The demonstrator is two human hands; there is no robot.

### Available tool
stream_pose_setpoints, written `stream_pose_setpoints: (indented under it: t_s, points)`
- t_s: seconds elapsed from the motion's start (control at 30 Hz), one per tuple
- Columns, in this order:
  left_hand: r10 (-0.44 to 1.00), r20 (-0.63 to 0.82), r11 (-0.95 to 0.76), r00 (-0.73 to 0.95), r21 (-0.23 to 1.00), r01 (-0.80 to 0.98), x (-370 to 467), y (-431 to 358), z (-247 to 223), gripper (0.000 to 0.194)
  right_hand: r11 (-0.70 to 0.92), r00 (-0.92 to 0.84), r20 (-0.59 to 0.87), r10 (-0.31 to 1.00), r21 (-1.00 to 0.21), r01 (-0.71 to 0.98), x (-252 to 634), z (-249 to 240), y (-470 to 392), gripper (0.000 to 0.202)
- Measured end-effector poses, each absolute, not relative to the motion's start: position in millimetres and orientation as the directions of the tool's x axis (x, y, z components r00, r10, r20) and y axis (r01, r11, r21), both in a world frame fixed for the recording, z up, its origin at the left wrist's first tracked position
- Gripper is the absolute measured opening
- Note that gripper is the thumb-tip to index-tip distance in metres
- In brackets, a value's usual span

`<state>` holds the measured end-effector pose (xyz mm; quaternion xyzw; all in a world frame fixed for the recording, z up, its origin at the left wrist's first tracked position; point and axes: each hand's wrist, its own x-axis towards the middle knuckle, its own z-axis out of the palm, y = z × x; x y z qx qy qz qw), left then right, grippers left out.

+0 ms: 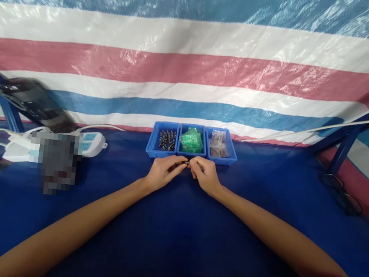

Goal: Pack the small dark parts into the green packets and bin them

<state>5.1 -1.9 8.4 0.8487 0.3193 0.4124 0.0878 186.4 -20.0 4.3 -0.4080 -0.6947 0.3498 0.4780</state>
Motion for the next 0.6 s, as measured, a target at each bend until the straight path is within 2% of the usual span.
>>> stream_pose_setpoints:
  t_s: [0.6]
  points:
    - [0.62, 0.647, -0.774, 0.444, 0.414, 0.479, 5.7, 0.1, 5.4, 0.02, 0.435, -0.193, 0.396, 0.898, -0.866, 0.245, 186.0, 2.8, -21.1, 0.033]
